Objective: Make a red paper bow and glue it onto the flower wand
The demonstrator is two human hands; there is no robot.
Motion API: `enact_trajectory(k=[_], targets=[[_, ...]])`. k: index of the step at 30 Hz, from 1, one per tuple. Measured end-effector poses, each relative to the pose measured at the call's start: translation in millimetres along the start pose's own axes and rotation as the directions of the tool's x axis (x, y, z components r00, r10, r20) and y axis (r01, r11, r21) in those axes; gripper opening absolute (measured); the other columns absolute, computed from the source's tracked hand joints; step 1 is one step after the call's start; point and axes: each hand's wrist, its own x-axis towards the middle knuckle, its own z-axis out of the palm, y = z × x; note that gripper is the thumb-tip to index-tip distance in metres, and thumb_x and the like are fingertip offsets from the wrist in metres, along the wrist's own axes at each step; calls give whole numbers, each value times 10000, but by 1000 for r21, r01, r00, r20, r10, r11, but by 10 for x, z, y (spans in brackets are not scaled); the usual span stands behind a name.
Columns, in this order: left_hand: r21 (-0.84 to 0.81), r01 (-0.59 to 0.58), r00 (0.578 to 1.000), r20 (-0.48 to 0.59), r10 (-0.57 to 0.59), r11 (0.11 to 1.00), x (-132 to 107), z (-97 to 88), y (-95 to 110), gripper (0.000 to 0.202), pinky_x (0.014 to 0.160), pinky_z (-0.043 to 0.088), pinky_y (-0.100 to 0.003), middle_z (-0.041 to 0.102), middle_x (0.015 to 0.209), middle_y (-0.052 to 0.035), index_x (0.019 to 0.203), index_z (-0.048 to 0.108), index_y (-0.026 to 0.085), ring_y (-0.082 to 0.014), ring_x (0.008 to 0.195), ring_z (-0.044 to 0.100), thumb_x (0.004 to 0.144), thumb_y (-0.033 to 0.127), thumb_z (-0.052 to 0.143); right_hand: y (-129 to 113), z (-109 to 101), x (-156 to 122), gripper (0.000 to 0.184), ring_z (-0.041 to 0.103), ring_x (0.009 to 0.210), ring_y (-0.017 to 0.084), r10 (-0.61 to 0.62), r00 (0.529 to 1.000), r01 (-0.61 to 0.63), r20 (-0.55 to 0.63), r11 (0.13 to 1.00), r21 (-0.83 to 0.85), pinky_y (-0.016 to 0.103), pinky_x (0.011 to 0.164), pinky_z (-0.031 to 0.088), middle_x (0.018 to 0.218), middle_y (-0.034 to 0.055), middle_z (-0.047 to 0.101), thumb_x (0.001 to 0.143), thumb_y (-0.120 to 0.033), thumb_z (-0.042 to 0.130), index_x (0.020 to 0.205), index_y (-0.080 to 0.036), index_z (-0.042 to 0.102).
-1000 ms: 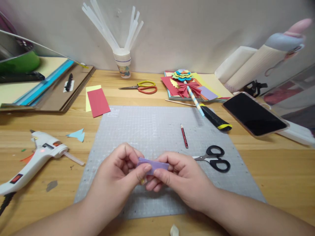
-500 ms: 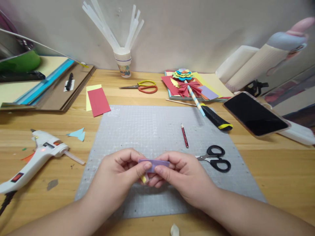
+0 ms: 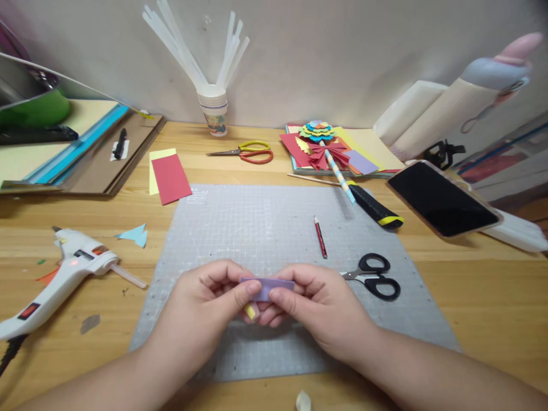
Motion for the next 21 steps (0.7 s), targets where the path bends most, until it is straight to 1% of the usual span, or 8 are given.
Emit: enact_trajectory(k=[9,12,14,17,19,21], targets=[[18,5,1000,10,-5,1000,-28,-11,6,176,525,504,-242,652,525,10,608,646,186,-130,511,595,711,313,711,-26,-1,-3,250,683,657,112,27,1000,-27,-12,1000,13,239,647,545,729,18,724,772,-416,700,818,-170,691],[48,-6,999,33,5,999,-26,-10,-2,186,533,489,-240,648,546,9,626,629,183,-128,528,593,736,321,687,-15,3,-8,247,682,645,106,42,999,-41,-12,999,17,232,641,543,727,18,722,769,-406,701,820,-165,679],[99,-30,998,54,25,995,-32,-9,-7,195,547,469,-236,629,568,15,628,595,183,-124,550,580,754,318,658,-10,6,-9,245,677,628,106,60,998,-60,-5,998,2,233,623,538,724,20,716,770,-398,693,810,-159,663],[225,-54,993,115,29,973,-51,-11,-18,193,566,421,-237,572,588,26,620,532,188,-120,580,532,768,294,596,-14,9,-4,198,642,568,99,93,995,-95,-19,993,-75,224,579,511,645,2,673,753,-340,690,759,-152,628],[302,-44,987,162,-5,952,-65,-17,-30,192,556,376,-238,517,579,35,612,495,191,-116,576,475,773,280,552,-21,7,2,142,594,527,85,97,995,-100,-31,985,-138,208,548,475,580,-23,626,743,-280,674,735,-158,603],[333,-24,975,214,-51,943,-73,-23,-42,190,560,349,-241,482,586,39,618,470,194,-117,586,438,782,277,516,-29,-2,7,116,536,492,74,90,996,-94,-25,979,-180,192,503,427,541,-45,574,743,-250,648,710,-169,571]])
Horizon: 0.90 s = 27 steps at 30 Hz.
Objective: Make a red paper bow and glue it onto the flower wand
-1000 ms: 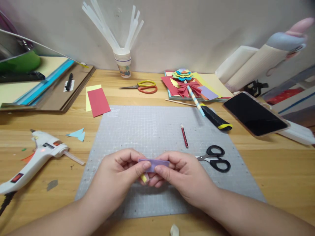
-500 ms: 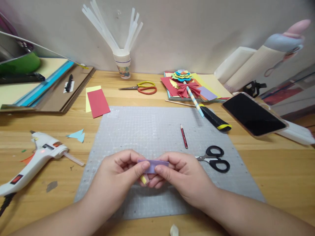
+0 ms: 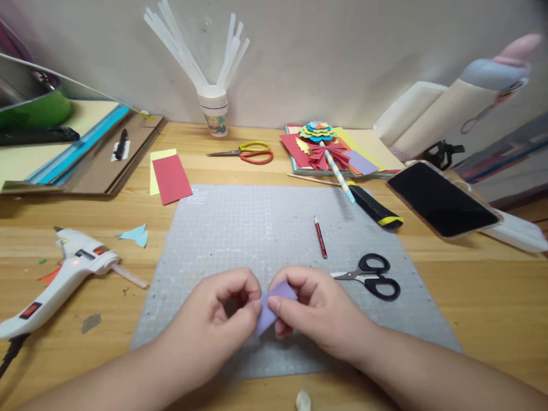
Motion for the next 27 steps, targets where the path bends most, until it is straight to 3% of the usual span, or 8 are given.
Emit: enact_trajectory(k=[4,8,11,15,19,27], targets=[[-33,26,990,140,-21,999,5,2,-6,187,564,327,-237,448,604,46,634,444,194,-113,600,405,789,289,488,-24,-32,-7,149,443,448,62,14,999,-11,51,998,-54,178,430,334,516,-66,487,739,-245,623,662,-182,511],[9,-1,988,157,0,1000,12,14,19,266,530,297,-231,392,574,55,602,427,195,-106,566,362,828,330,466,-55,-51,-18,176,401,443,49,36,995,-31,96,998,-56,169,424,310,520,-74,455,719,-250,644,651,-177,499],[11,-84,988,128,82,996,5,16,36,290,531,315,-228,424,565,47,585,440,192,-104,552,387,845,318,450,-43,-44,-11,190,455,454,61,25,991,-26,129,1000,8,171,424,330,544,-59,508,728,-286,666,687,-177,517],[70,-207,978,-23,209,976,-4,-2,17,271,532,344,-217,456,572,43,596,456,194,-102,550,423,854,277,444,17,-16,14,236,507,533,73,-52,995,39,85,989,144,176,461,384,648,-29,576,705,-345,732,760,-161,596],[224,-323,932,-94,351,919,-18,-14,-35,269,511,354,-208,466,572,42,611,505,191,-96,532,433,867,248,444,44,4,25,312,519,558,73,-59,998,60,-12,968,244,204,577,446,618,-29,582,663,-409,783,683,-150,610],[347,-449,838,-156,523,823,-45,-2,-23,264,502,358,-170,451,567,59,605,481,191,-69,513,433,866,167,459,10,-27,27,258,565,609,89,-46,999,46,-4,958,284,216,625,450,659,-9,633,623,-294,809,724,-139,629]])
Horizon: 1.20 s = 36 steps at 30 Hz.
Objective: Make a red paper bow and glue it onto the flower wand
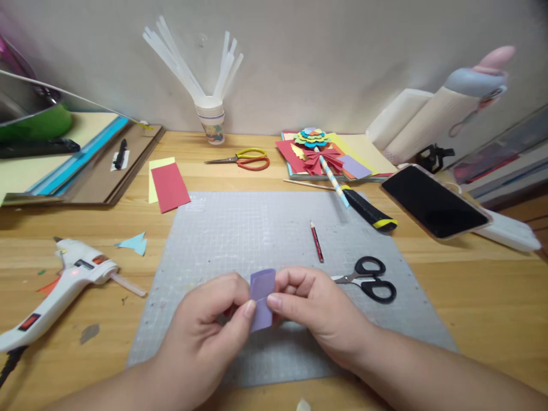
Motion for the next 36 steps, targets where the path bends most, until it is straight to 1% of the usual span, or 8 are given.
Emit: enact_trajectory(k=[5,11,18,22,26,28,31,36], targets=[[39,0,998,59,-2,999,7,-17,-22,253,490,349,-171,459,542,57,583,473,185,-71,501,429,836,169,484,-40,-7,-29,157,509,575,69,-72,997,67,-23,986,-152,199,586,413,630,-38,580,665,-218,725,669,-158,580],[-33,259,953,170,-250,965,37,9,9,144,520,386,-208,508,588,34,641,517,194,-114,564,474,783,217,514,-89,-9,-38,34,523,612,101,-127,992,122,19,884,-451,236,613,423,646,-22,592,667,-157,630,668,-166,597],[-262,394,918,71,-390,881,19,49,-12,189,536,384,-210,507,600,37,638,513,195,-113,578,467,791,279,585,44,35,20,85,524,639,110,-212,977,193,-33,936,-294,246,614,428,712,-16,563,759,-259,599,769,-190,550],[-322,419,905,77,-418,849,9,67,-52,209,577,408,-228,535,638,22,650,527,189,-125,624,486,783,323,617,66,39,5,63,535,695,125,-287,956,248,-55,896,-368,252,636,433,758,-3,576,751,-232,609,777,-197,563],[-285,448,894,148,-424,847,31,78,-47,189,592,418,-240,556,654,15,666,539,185,-132,639,503,787,319,598,24,29,-19,45,510,627,112,-324,945,265,-46,840,-473,235,594,415,666,-23,556,738,-198,589,712,-193,553],[-212,438,896,176,-407,874,37,71,-32,108,621,437,-250,591,708,8,746,573,193,-146,687,544,799,287,573,6,24,-21,54,504,603,109,-349,937,279,-15,775,-566,231,578,401,637,-27,558,719,-172,578,674,-191,554],[-80,325,934,184,-306,942,24,49,-27,57,690,455,-272,626,804,0,835,583,211,-161,773,582,821,228,531,17,20,-18,73,504,588,104,-380,924,299,41,650,-698,229,576,390,622,-30,574,684,-128,560,645,-189,567],[155,153,959,215,-184,976,-24,38,-77,109,639,436,-269,606,737,9,774,561,206,-147,697,569,825,163,475,95,29,-38,76,494,571,101,-385,920,275,77,492,-826,224,552,361,607,-34,569,677,-125,557,640,-190,571]])
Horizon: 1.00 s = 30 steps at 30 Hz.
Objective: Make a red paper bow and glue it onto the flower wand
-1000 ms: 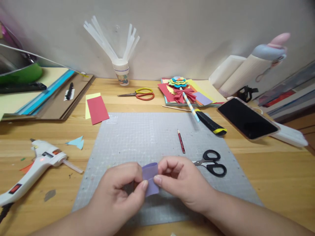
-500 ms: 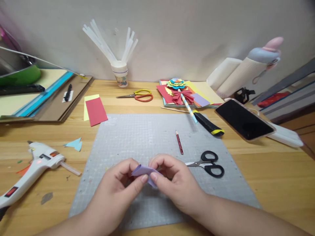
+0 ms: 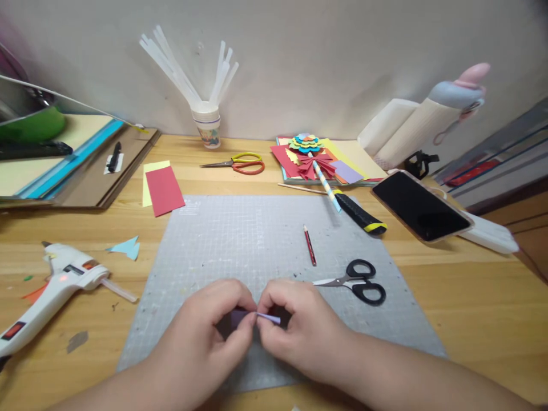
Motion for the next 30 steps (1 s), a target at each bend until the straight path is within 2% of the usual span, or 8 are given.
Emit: enact_trajectory(k=[3,12,20,24,30], targets=[[107,-31,999,-20,33,994,-6,14,-12,116,597,424,-262,589,688,8,714,533,199,-146,658,564,794,140,473,-5,22,-23,70,498,565,103,23,1000,-23,4,998,-51,227,546,353,604,-33,574,682,-137,559,640,-192,568],[261,-113,976,-153,157,959,-15,11,36,117,533,434,-251,573,612,14,664,511,203,-141,579,565,743,127,469,-22,73,-4,80,504,566,97,13,999,-10,-43,998,65,213,555,371,595,-38,570,685,-136,569,629,-192,559],[131,44,989,-142,-25,990,-6,19,50,85,507,459,-253,618,599,12,637,522,210,-149,551,600,709,176,495,-31,56,-5,106,474,525,89,-36,996,43,-79,995,86,208,518,347,562,-39,549,673,-141,579,588,-189,537],[108,62,985,-167,-43,992,5,11,89,87,513,453,-255,622,590,11,607,509,213,-148,543,594,688,185,499,-36,47,-11,112,464,513,88,-51,996,56,-73,996,70,211,514,341,551,-44,541,667,-135,573,579,-192,533],[75,114,983,-151,-102,991,13,-16,102,88,521,447,-257,628,590,14,591,501,216,-151,547,594,678,206,506,-30,28,-5,132,467,519,92,-37,997,42,-71,996,83,214,514,349,553,-38,541,681,-159,583,569,-192,522]])
